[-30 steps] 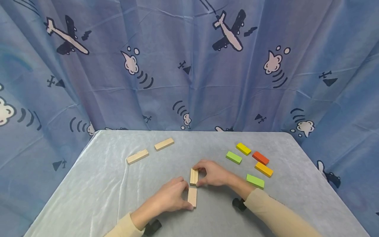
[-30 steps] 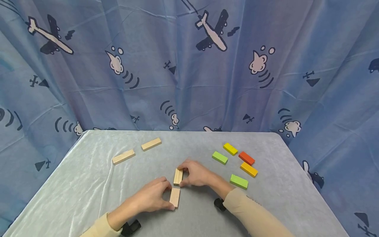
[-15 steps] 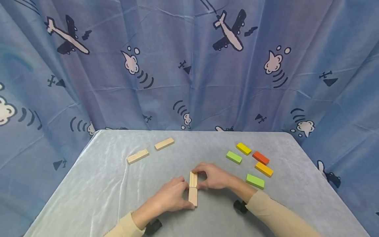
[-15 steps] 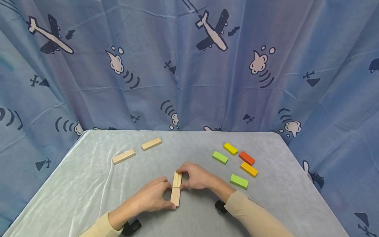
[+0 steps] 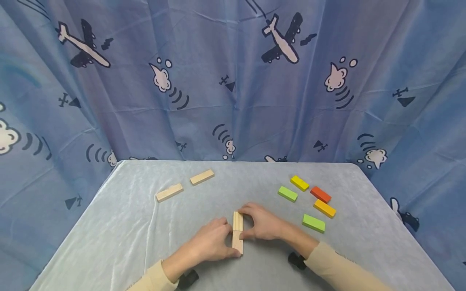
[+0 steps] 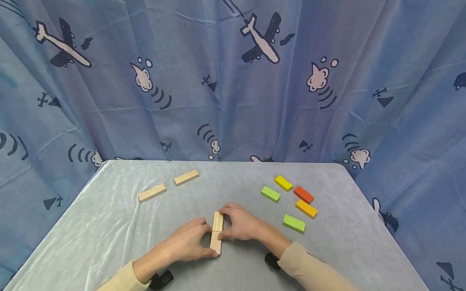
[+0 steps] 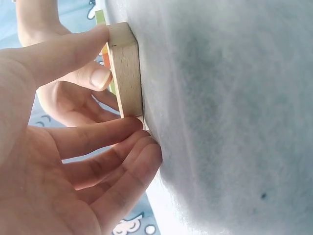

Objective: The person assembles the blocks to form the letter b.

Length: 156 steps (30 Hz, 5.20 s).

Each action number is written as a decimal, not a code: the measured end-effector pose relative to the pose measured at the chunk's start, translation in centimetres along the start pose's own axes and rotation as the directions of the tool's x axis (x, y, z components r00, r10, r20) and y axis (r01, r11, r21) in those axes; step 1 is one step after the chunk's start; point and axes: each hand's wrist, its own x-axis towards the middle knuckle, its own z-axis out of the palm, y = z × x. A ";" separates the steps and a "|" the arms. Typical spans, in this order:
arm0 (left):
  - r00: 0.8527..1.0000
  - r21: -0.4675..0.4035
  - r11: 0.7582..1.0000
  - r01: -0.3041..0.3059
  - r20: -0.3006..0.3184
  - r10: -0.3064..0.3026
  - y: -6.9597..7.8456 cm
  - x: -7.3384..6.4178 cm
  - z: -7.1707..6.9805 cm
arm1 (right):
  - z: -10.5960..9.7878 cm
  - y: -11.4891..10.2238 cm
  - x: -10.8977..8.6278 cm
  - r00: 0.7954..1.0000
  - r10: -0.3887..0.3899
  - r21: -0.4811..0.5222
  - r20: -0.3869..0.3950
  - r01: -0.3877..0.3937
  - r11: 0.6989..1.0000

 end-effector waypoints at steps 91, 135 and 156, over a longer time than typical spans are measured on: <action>0.931 -0.266 0.942 0.206 -0.243 -0.272 -18.6 -0.1 -7.9 | 1.0 -1.6 -1.7 0.989 0.136 -0.020 0.051 -0.135 0.991; 0.960 -0.313 0.940 0.137 -0.192 -0.204 -16.9 2.3 -7.0 | 1.0 -1.7 -1.9 0.991 0.125 -0.028 0.044 -0.124 0.992; 0.983 -0.275 0.961 0.026 -0.166 -0.074 -11.2 5.1 -5.6 | 1.2 -1.7 -1.7 0.989 0.143 -0.047 0.043 -0.141 0.989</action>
